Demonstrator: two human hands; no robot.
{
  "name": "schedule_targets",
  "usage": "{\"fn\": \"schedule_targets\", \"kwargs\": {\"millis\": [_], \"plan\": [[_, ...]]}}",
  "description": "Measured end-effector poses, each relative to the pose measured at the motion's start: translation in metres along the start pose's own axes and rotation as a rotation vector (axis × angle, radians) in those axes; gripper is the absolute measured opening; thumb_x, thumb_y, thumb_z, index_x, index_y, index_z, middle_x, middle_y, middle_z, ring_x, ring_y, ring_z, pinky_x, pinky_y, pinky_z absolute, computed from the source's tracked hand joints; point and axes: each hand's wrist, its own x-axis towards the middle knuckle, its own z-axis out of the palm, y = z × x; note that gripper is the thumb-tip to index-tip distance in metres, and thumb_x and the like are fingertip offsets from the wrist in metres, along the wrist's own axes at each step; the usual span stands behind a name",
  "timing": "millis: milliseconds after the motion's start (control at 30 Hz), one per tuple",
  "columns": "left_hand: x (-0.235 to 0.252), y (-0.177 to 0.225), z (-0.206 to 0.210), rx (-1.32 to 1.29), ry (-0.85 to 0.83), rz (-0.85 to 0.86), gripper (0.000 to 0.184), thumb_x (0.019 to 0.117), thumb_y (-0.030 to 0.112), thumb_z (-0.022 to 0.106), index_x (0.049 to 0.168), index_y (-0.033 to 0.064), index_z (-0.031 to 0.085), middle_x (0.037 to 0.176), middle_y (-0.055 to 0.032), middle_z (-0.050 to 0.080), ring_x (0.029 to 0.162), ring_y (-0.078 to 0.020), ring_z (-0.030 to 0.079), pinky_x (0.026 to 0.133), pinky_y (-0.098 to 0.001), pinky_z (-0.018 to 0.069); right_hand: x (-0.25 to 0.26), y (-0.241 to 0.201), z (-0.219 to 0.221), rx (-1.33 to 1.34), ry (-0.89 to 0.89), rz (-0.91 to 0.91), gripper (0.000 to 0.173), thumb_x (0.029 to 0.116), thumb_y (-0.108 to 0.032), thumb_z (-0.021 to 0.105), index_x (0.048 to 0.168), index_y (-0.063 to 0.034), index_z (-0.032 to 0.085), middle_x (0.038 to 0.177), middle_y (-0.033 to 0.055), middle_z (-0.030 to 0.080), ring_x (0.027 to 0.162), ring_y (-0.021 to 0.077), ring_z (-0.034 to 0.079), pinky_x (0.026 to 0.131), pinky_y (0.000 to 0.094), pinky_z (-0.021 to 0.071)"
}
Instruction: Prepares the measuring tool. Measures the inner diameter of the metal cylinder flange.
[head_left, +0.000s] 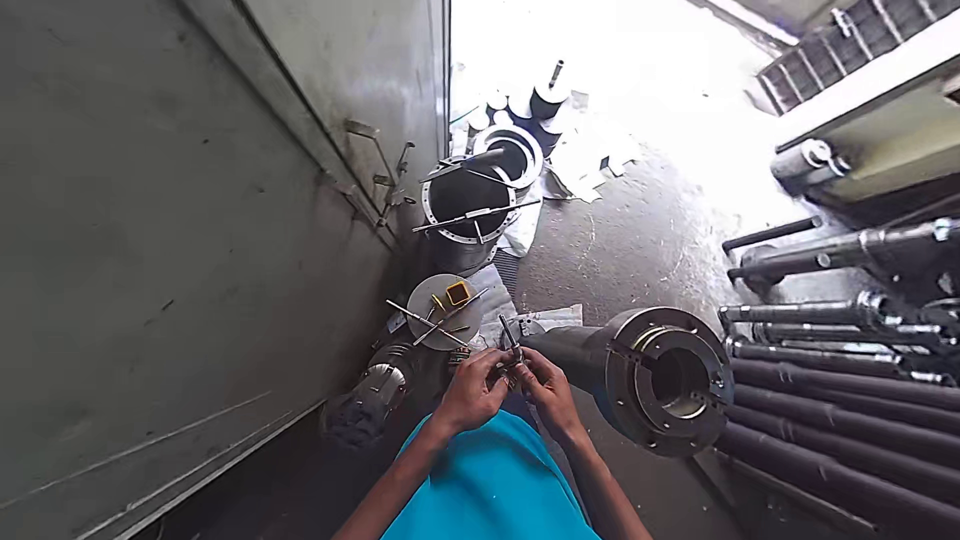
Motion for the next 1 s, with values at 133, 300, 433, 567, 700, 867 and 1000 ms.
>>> {"fn": "schedule_targets", "kwargs": {"millis": [133, 300, 433, 567, 700, 867, 1000], "plan": [[-0.016, -0.011, -0.014, 0.032, 0.266, -0.093, 0.045, 0.0897, 0.012, 0.062, 0.134, 0.008, 0.065, 0.141, -0.0097, 0.061, 0.129, -0.0196, 0.058, 0.106, -0.0392, 0.0516, 0.039, 0.008, 0.013, 0.108, -0.067, -0.005, 0.031, 0.1031, -0.013, 0.053, 0.127, 0.0032, 0.065, 0.082, 0.0005, 0.065, 0.055, 0.0028, 0.049, 0.049, 0.0202, 0.0429], [-0.046, -0.03, -0.048, -0.083, 0.53, -0.18, 0.044, 0.0956, 0.015, 0.056, 0.138, 0.0036, 0.06, 0.129, -0.0066, 0.069, 0.111, -0.014, 0.069, 0.09, -0.0318, 0.0593, 0.125, 0.039, 0.038, -0.023, 0.011, -0.057, 0.032, 0.1053, -0.018, 0.052, 0.129, -0.0011, 0.064, 0.08, 0.0037, 0.062, 0.053, 0.0073, 0.048, 0.049, 0.026, 0.0444], [-0.077, -0.038, -0.056, -0.151, 0.612, -0.241, 0.047, 0.0958, 0.014, 0.053, 0.14, -0.0017, 0.055, 0.123, -0.0083, 0.071, 0.106, -0.0153, 0.071, 0.089, -0.032, 0.0604, 0.19, 0.074, 0.06, -0.323, 0.09, -0.093, 0.036, 0.1073, -0.026, 0.052, 0.133, -0.0016, 0.062, 0.102, 0.0167, 0.07, 0.084, 0.0251, 0.066, 0.08, 0.0459, 0.0546], [-0.104, -0.041, -0.052, -0.188, 0.68, -0.293, 0.049, 0.0954, 0.013, 0.053, 0.142, -0.0039, 0.051, 0.121, -0.0087, 0.072, 0.102, -0.016, 0.072, 0.086, -0.0313, 0.0612, 0.222, 0.099, 0.075, -0.665, 0.057, -0.19, 0.038, 0.1061, -0.025, 0.055, 0.132, 0.0027, 0.061, 0.118, 0.0252, 0.068, 0.108, 0.0409, 0.067, 0.095, 0.0594, 0.0522], [-0.114, -0.041, -0.046, -0.273, 0.732, -0.335, 0.052, 0.0936, 0.01, 0.051, 0.143, -0.006, 0.049, 0.111, -0.0078, 0.075, 0.092, -0.0167, 0.074, 0.079, -0.0318, 0.0623, 0.228, 0.11, 0.081, -0.844, -0.033, -0.197, 0.039, 0.1055, -0.026, 0.054, 0.134, 0.0006, 0.059, 0.122, 0.0248, 0.066, 0.111, 0.0427, 0.066, 0.091, 0.0615, 0.0531], [-0.113, -0.04, -0.045, -0.308, 0.732, -0.326, 0.052, 0.0954, 0.011, 0.052, 0.144, -0.005, 0.048, 0.109, -0.0071, 0.075, 0.09, -0.0163, 0.073, 0.077, -0.0316, 0.0619, 0.226, 0.112, 0.092, -0.886, -0.07, -0.111, 0.042, 0.1062, -0.028, 0.052, 0.142, -0.0047, 0.055, 0.132, 0.023, 0.064, 0.117, 0.0427, 0.064, 0.094, 0.0629, 0.0515], [-0.115, -0.045, -0.046, -0.308, 0.727, -0.314, 0.05, 0.0959, 0.011, 0.051, 0.143, -0.006, 0.049, 0.102, -0.0061, 0.076, 0.086, -0.0153, 0.072, 0.076, -0.0304, 0.061, 0.222, 0.112, 0.089, -0.69, 0.022, -0.101, 0.042, 0.1064, -0.025, 0.053, 0.142, -0.0026, 0.055, 0.126, 0.025, 0.066, 0.114, 0.0421, 0.065, 0.099, 0.0608, 0.0502]]}}
